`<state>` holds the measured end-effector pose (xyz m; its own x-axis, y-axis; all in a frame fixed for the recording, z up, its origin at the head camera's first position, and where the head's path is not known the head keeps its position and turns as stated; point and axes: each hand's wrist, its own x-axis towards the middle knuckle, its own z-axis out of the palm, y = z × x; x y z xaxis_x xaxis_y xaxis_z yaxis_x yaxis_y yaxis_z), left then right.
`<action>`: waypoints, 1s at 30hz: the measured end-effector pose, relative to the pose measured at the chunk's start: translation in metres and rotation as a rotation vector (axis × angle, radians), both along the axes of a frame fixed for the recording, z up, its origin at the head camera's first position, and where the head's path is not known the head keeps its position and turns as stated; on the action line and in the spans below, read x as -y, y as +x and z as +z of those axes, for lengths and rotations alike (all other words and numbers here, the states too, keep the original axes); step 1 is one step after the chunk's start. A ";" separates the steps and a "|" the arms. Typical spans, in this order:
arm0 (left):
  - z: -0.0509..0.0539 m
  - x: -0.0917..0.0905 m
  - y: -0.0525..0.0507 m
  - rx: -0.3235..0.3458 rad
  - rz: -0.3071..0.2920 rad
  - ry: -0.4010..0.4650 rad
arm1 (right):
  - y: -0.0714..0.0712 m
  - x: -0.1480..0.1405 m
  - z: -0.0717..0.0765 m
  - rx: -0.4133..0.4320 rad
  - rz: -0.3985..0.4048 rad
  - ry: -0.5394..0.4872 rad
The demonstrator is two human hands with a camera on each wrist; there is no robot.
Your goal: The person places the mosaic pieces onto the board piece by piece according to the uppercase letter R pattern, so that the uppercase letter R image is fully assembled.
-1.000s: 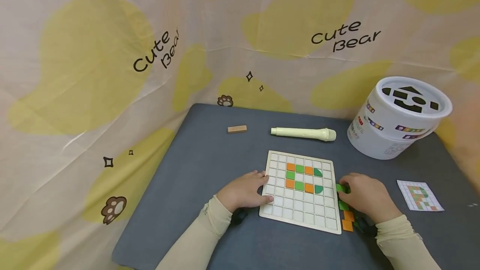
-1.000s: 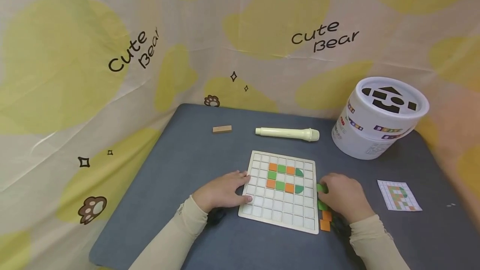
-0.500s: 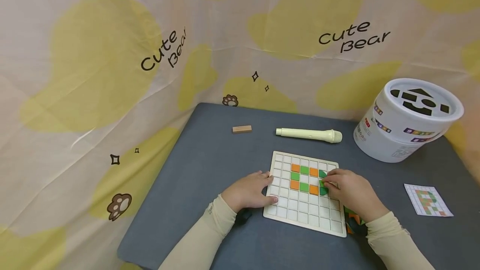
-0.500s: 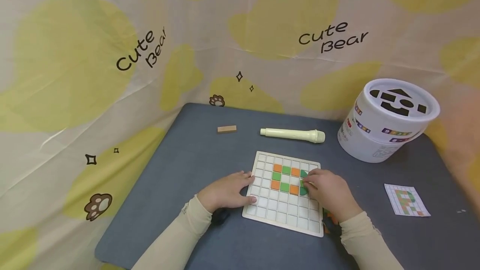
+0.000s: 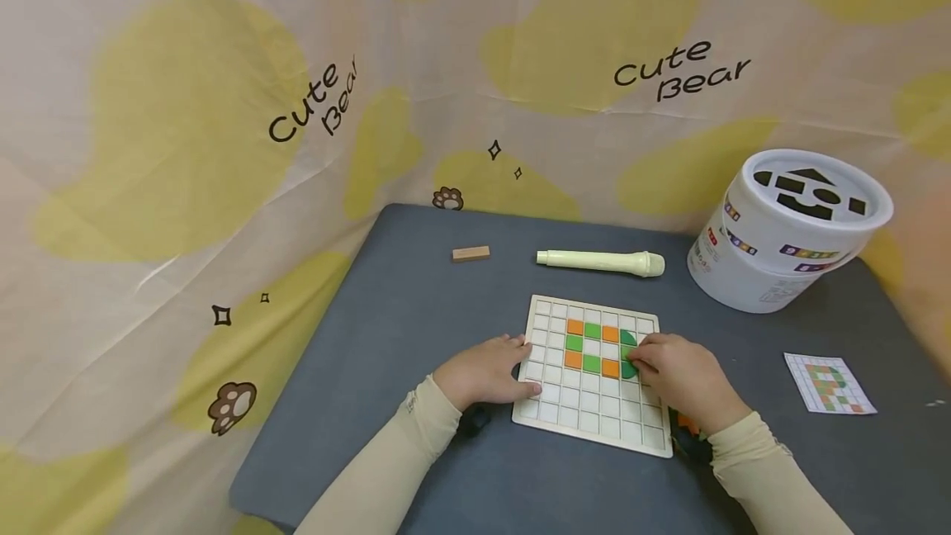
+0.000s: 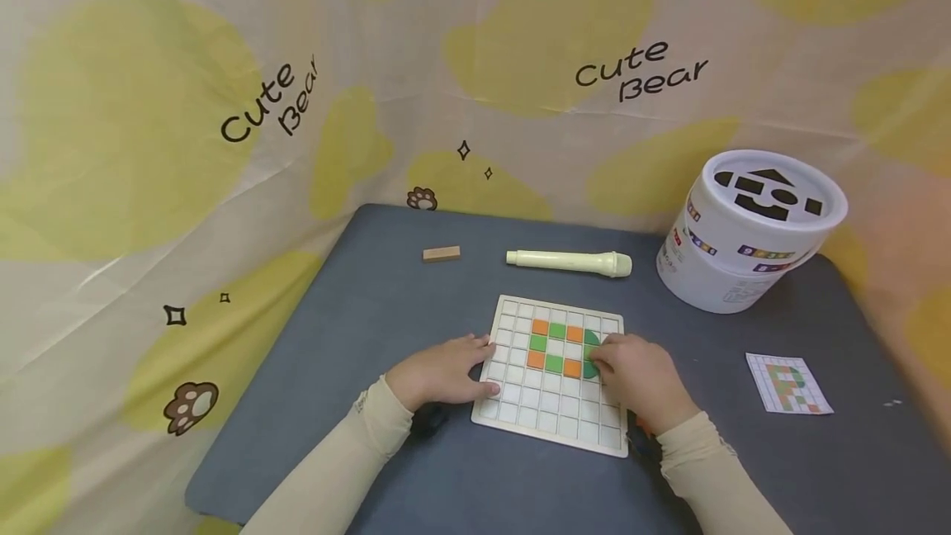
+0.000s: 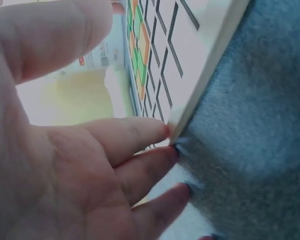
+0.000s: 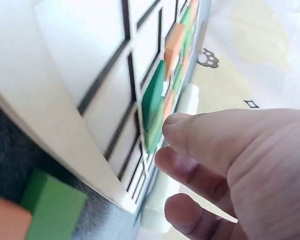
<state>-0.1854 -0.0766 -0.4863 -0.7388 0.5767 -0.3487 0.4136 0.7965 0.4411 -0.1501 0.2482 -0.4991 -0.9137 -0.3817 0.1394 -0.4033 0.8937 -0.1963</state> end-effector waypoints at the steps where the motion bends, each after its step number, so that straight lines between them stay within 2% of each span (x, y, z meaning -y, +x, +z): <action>1: 0.001 -0.001 0.000 0.000 -0.008 -0.014 | 0.001 -0.001 0.001 0.000 -0.004 -0.002; 9: 0.006 -0.010 -0.003 -0.040 -0.064 -0.096 | 0.010 -0.016 0.010 0.010 -0.081 0.002; 18: 0.003 -0.009 0.002 -0.017 -0.050 -0.105 | 0.023 -0.041 0.012 0.013 -0.127 0.016; 26: 0.001 -0.007 0.002 -0.018 -0.050 -0.102 | 0.031 -0.057 0.007 0.084 -0.189 0.020; 30: 0.004 -0.008 0.002 -0.016 -0.058 -0.097 | 0.038 -0.064 0.005 0.105 -0.198 0.016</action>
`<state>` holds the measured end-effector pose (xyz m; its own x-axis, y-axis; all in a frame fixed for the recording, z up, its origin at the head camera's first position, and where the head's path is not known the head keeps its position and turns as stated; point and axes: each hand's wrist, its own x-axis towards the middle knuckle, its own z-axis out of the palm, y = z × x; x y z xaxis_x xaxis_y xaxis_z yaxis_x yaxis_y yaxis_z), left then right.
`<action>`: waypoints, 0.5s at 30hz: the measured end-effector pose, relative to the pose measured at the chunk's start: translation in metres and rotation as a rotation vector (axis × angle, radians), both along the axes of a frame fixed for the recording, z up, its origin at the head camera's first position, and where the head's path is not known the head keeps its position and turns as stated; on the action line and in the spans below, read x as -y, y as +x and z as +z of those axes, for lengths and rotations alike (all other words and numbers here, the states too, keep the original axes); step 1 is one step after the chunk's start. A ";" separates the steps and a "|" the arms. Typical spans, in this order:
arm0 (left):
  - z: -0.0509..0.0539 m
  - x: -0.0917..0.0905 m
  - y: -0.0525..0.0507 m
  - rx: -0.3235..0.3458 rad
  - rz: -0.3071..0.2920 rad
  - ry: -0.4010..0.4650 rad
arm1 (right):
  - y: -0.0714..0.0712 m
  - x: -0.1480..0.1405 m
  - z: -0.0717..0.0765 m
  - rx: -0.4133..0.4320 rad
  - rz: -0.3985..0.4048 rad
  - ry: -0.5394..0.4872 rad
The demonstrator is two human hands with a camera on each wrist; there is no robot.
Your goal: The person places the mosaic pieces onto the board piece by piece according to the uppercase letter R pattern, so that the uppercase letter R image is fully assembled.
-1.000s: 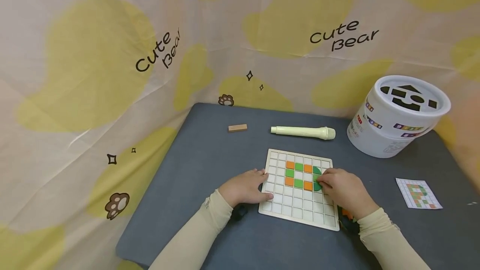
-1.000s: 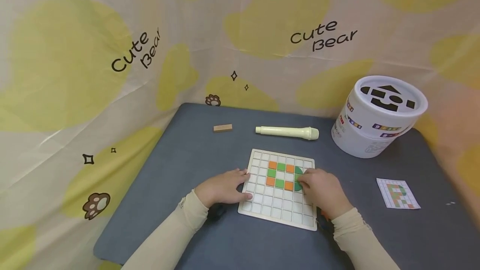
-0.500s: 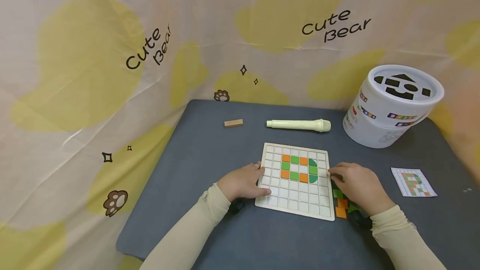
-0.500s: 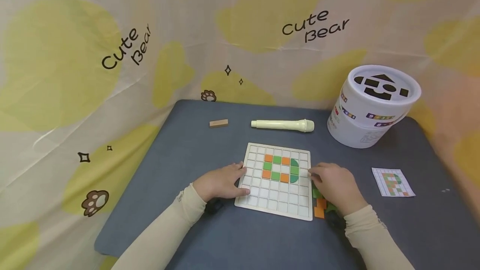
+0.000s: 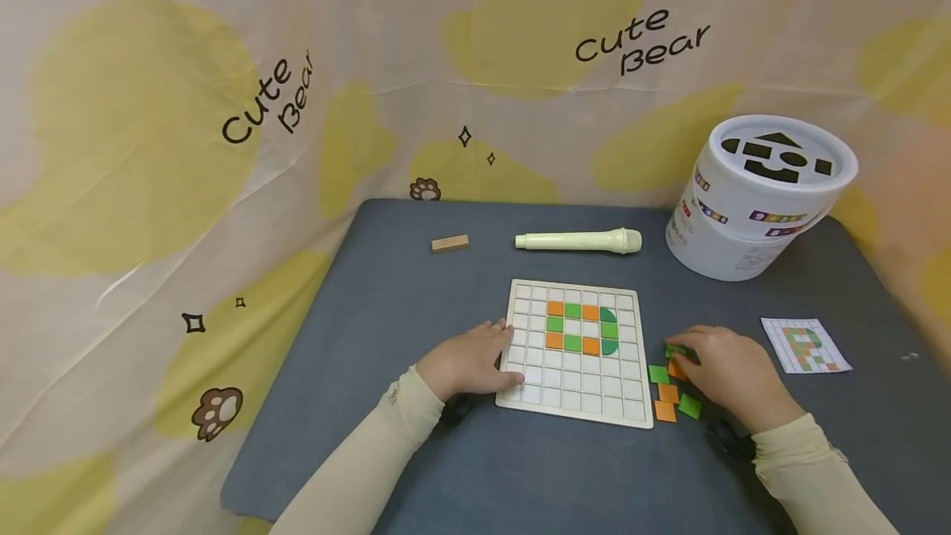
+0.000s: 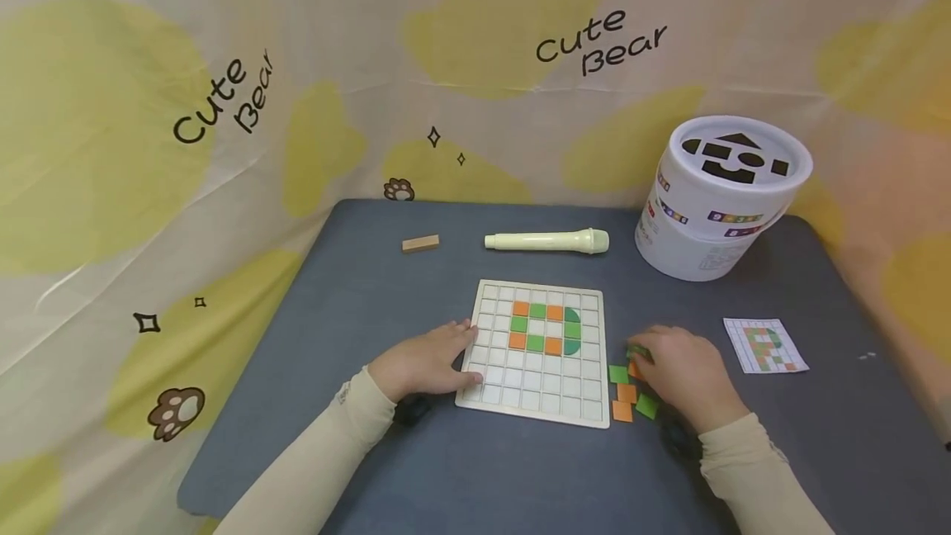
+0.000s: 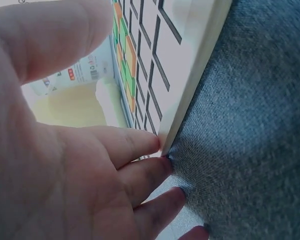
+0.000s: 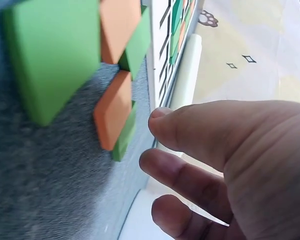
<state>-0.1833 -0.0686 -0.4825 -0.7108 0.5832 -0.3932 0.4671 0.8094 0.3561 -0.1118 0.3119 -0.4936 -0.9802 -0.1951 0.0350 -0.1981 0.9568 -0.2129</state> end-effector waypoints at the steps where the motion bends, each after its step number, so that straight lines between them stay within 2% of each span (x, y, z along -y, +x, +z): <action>1: 0.001 0.001 0.000 0.003 0.004 0.003 | 0.001 0.000 0.000 -0.003 0.000 -0.003; 6: 0.002 0.002 0.000 0.016 0.024 -0.004 | 0.003 0.000 -0.001 -0.021 0.008 -0.011; 11: -0.001 0.002 0.001 0.021 0.030 -0.027 | 0.009 -0.003 -0.006 0.023 0.002 -0.010; 15: -0.005 -0.003 0.001 0.020 0.018 -0.042 | 0.018 -0.008 -0.010 0.066 -0.019 -0.002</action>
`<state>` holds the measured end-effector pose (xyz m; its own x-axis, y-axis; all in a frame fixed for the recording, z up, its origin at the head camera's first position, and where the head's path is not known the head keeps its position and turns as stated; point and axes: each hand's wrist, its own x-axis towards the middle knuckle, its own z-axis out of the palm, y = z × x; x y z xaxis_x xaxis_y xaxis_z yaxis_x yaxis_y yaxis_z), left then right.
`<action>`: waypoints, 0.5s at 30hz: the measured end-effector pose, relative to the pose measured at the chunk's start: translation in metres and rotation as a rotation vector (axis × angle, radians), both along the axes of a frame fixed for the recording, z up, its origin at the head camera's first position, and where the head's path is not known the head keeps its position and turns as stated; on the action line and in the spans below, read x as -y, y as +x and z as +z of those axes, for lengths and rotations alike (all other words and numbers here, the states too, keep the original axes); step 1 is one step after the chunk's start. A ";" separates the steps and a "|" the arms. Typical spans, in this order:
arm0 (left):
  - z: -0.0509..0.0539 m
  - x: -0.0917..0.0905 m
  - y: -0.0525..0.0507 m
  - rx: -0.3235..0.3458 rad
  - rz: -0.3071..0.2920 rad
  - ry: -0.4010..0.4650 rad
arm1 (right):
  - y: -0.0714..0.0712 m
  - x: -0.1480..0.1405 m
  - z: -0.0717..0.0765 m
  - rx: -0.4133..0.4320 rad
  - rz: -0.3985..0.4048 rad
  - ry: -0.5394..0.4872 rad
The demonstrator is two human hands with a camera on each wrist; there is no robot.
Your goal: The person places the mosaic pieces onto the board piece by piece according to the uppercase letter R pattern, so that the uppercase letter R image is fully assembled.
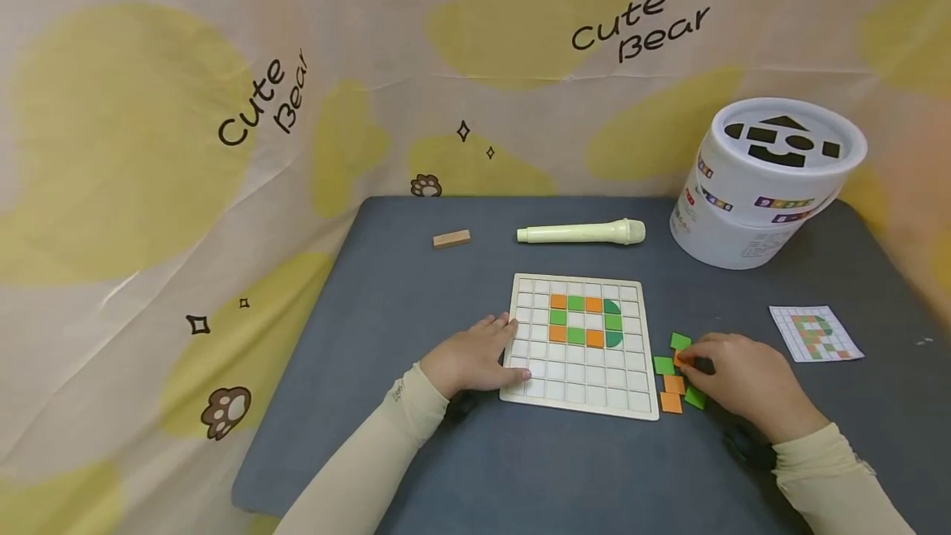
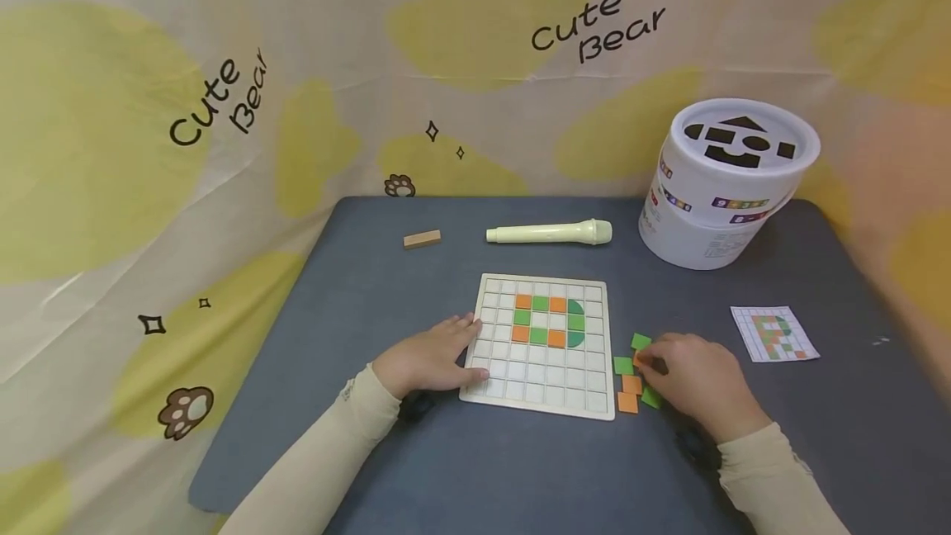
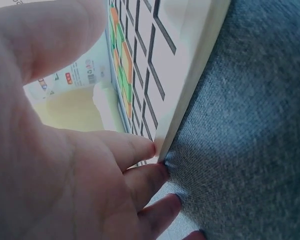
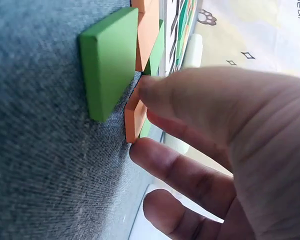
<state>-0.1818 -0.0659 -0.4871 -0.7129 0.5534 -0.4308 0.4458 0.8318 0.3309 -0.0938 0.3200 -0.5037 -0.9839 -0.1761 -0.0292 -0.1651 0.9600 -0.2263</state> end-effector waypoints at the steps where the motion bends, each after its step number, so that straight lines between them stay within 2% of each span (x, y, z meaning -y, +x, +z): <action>1: 0.000 -0.001 0.000 0.000 -0.001 0.001 | 0.002 -0.001 0.000 0.006 -0.005 0.002; 6: 0.001 -0.006 0.000 0.005 -0.002 -0.005 | 0.008 -0.007 -0.003 0.017 -0.027 -0.014; 15: 0.002 -0.001 0.001 -0.008 0.003 -0.025 | 0.004 -0.005 -0.004 0.007 -0.002 -0.030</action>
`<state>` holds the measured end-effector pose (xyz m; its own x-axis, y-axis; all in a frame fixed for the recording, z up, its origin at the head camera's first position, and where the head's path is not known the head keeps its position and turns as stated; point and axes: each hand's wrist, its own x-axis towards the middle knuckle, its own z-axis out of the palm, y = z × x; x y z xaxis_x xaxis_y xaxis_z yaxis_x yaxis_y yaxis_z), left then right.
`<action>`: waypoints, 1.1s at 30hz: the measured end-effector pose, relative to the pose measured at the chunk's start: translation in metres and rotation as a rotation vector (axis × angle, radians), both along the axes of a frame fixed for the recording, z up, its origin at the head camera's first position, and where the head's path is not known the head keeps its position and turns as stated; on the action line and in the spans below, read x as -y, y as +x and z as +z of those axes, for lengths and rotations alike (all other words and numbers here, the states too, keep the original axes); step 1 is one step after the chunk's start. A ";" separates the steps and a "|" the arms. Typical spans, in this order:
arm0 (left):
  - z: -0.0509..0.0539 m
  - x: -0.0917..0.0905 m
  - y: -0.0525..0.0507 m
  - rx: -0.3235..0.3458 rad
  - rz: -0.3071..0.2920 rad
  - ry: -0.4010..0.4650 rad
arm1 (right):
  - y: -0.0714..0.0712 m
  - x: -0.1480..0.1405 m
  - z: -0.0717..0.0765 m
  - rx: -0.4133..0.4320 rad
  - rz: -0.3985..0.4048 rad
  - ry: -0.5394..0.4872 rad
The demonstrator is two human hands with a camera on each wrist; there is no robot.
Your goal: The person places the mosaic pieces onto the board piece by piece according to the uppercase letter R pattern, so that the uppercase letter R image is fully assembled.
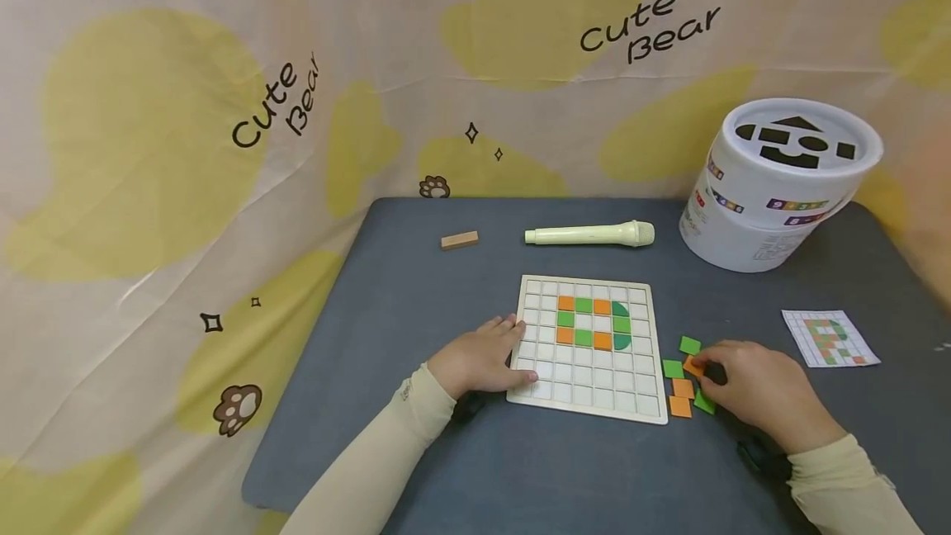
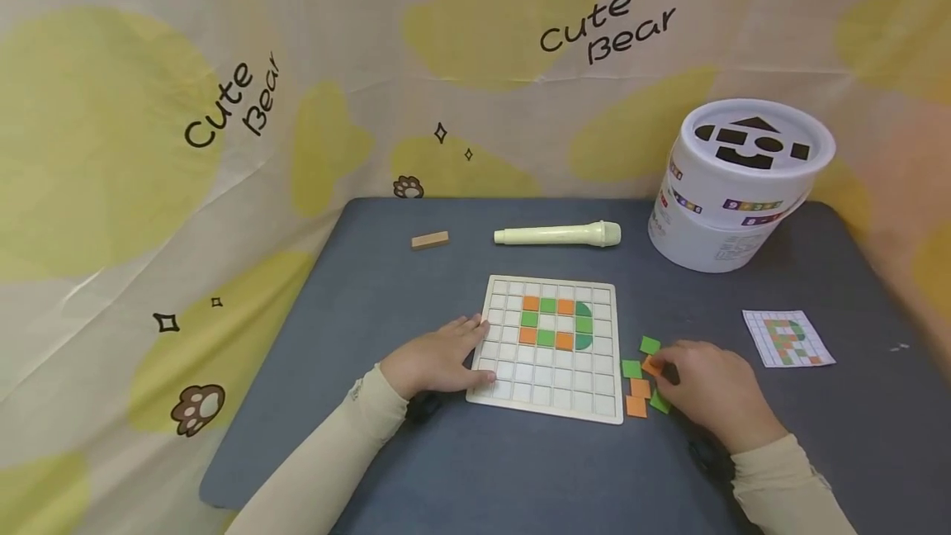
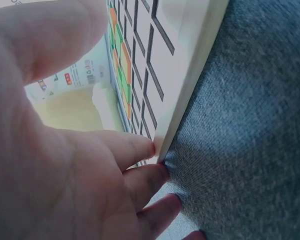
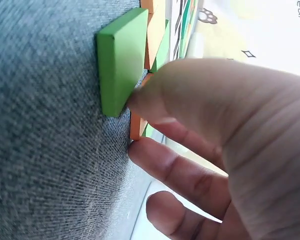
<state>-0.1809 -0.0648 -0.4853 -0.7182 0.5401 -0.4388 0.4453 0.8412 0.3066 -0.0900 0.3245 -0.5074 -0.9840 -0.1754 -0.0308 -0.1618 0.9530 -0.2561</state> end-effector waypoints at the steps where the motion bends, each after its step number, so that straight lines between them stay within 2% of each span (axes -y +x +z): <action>1: 0.000 -0.001 0.000 -0.001 -0.005 0.000 | 0.001 -0.001 0.000 0.002 -0.003 0.001; 6: -0.002 -0.004 -0.001 -0.009 -0.022 0.006 | 0.003 -0.003 0.001 -0.001 -0.015 0.014; 12: -0.005 0.004 0.001 -0.018 -0.006 -0.006 | -0.003 0.004 0.002 -0.028 -0.001 0.017; 18: -0.005 0.006 0.000 -0.023 -0.011 0.020 | -0.006 0.011 0.010 -0.074 0.000 0.009; 26: -0.005 0.006 0.002 -0.033 -0.017 0.014 | -0.012 0.030 0.017 -0.161 0.070 -0.006; 33: -0.002 0.005 0.002 -0.023 -0.009 0.032 | -0.018 0.043 0.019 -0.174 0.083 -0.030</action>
